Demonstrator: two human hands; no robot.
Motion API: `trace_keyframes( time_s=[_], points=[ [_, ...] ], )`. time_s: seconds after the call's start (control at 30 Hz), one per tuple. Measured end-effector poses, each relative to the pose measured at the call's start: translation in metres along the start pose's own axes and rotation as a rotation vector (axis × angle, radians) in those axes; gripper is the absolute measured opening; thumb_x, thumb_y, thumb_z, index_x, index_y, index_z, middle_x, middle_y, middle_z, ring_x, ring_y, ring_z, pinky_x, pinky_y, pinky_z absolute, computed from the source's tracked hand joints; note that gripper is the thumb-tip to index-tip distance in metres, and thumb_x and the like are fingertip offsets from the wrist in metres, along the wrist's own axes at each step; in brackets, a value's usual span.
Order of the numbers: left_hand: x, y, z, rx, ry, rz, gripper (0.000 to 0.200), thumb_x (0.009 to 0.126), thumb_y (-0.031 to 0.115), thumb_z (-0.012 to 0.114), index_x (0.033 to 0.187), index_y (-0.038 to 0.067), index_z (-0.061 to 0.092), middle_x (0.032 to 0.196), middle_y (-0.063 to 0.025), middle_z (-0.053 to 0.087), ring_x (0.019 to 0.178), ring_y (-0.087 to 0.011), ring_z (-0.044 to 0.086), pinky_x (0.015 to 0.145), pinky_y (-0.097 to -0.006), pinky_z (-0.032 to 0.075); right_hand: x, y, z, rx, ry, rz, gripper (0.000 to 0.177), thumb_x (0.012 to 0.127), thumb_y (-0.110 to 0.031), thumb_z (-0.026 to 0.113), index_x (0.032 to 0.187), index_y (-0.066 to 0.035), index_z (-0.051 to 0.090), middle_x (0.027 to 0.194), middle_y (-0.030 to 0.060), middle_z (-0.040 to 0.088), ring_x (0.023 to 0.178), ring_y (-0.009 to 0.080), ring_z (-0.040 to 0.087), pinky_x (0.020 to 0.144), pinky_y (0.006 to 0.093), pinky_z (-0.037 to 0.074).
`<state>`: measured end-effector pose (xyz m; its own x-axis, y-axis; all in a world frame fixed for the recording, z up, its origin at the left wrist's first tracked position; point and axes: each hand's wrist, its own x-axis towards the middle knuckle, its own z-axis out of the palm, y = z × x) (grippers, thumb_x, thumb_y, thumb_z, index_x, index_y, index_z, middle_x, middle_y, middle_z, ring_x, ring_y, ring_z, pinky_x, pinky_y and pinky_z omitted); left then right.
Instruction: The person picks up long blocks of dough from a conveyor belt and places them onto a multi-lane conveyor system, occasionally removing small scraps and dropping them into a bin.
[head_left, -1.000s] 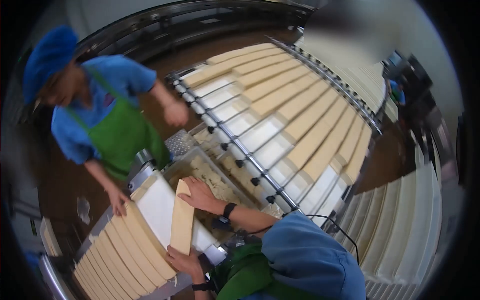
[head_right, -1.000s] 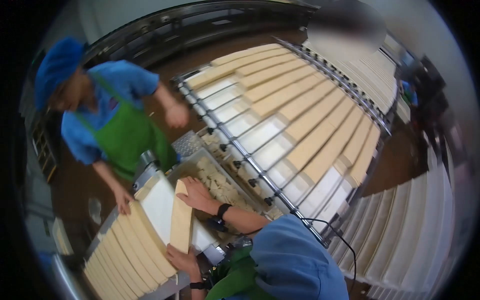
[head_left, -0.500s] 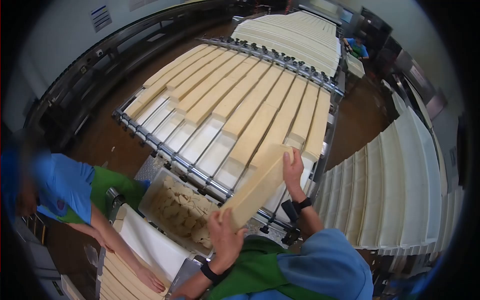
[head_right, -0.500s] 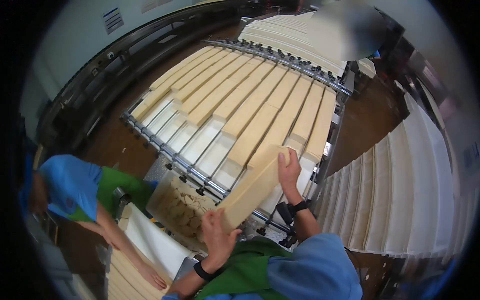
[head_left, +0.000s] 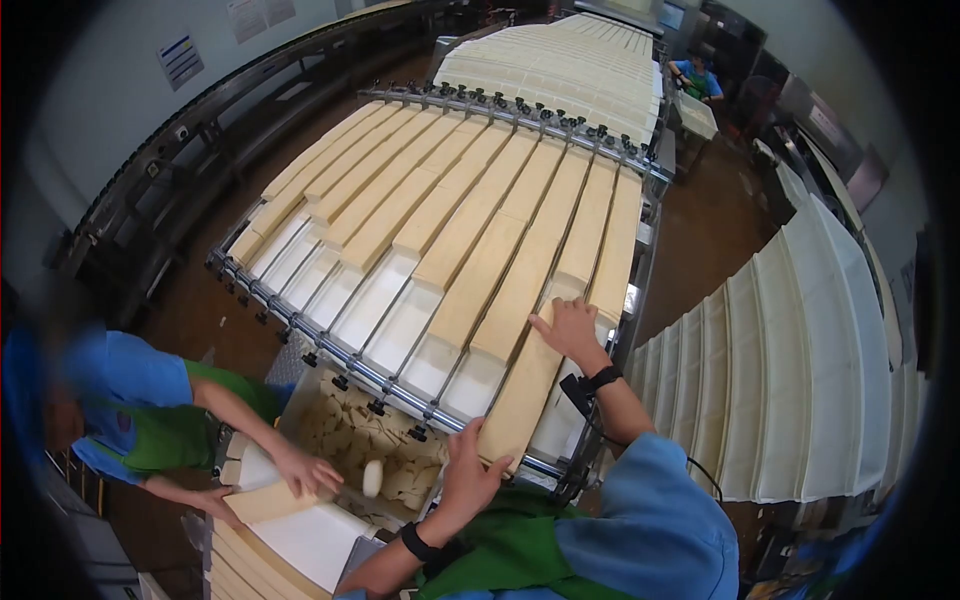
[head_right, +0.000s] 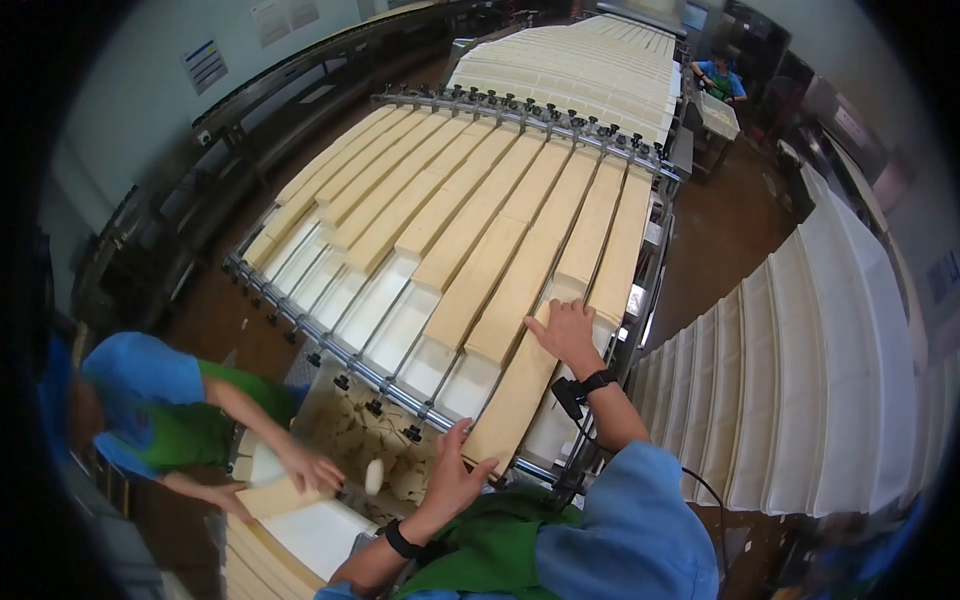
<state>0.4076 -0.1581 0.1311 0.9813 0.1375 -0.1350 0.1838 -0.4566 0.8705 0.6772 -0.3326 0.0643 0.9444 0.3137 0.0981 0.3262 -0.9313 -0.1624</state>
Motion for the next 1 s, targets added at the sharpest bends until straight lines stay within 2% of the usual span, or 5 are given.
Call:
trace_keyframes(
  time_s=[0.17,0.3,0.67,0.9,1.0],
  points=[
    [0.008,0.000,0.003,0.023,0.046,-0.068,0.072,0.083,0.020,0.074,0.141,0.005,0.035,0.124,-0.0242,0.045,0.114,-0.0430,0.050,0.095,-0.0464,0.045,-0.003,-0.004,-0.004,-0.033,0.353,-0.045,0.058,0.090,-0.051,0.059,0.120,-0.001,0.063,0.115,0.0186,0.063,0.131,0.0345,0.039,0.103,0.0594,0.025],
    [0.033,-0.009,0.028,0.019,0.122,-0.080,0.073,0.081,0.018,0.076,0.141,0.007,0.036,0.119,-0.0216,0.046,0.110,-0.0379,0.050,0.094,-0.0435,0.044,-0.016,-0.007,-0.016,-0.039,0.237,0.059,0.053,0.091,-0.043,0.062,0.126,-0.003,0.059,0.131,0.0182,0.054,0.133,0.0368,0.036,0.107,0.0603,0.021],
    [0.060,-0.031,0.057,-0.045,0.205,0.061,0.081,0.074,-0.007,0.069,0.145,0.013,0.036,0.122,-0.0226,0.043,0.113,-0.0428,0.050,0.093,-0.0424,0.047,-0.144,-0.052,-0.014,0.282,-0.178,-0.333,0.075,0.088,-0.050,0.062,0.150,-0.014,0.038,0.158,0.0257,0.018,0.148,0.0416,0.013,0.114,0.0667,0.007],
    [0.044,-0.032,0.024,-0.092,0.124,-0.085,0.081,0.070,-0.011,0.055,0.145,0.014,0.039,0.125,-0.0238,0.047,0.117,-0.0431,0.050,0.098,-0.0439,0.045,-0.142,-0.055,-0.013,0.051,-0.131,-0.344,0.081,0.088,-0.054,0.061,0.152,-0.012,0.034,0.158,0.0245,0.020,0.148,0.0414,0.015,0.114,0.0663,0.007],
    [0.018,-0.054,-0.015,-0.215,0.567,0.062,0.070,0.074,-0.014,0.054,0.140,0.005,0.042,0.126,-0.0168,0.048,0.113,-0.0314,0.056,0.093,-0.0363,0.051,-0.120,-0.071,-0.022,0.144,-0.064,-0.327,0.090,0.084,-0.051,0.067,0.152,-0.007,0.028,0.156,0.0279,0.022,0.147,0.0431,0.016,0.113,0.0674,0.006]
  ],
)
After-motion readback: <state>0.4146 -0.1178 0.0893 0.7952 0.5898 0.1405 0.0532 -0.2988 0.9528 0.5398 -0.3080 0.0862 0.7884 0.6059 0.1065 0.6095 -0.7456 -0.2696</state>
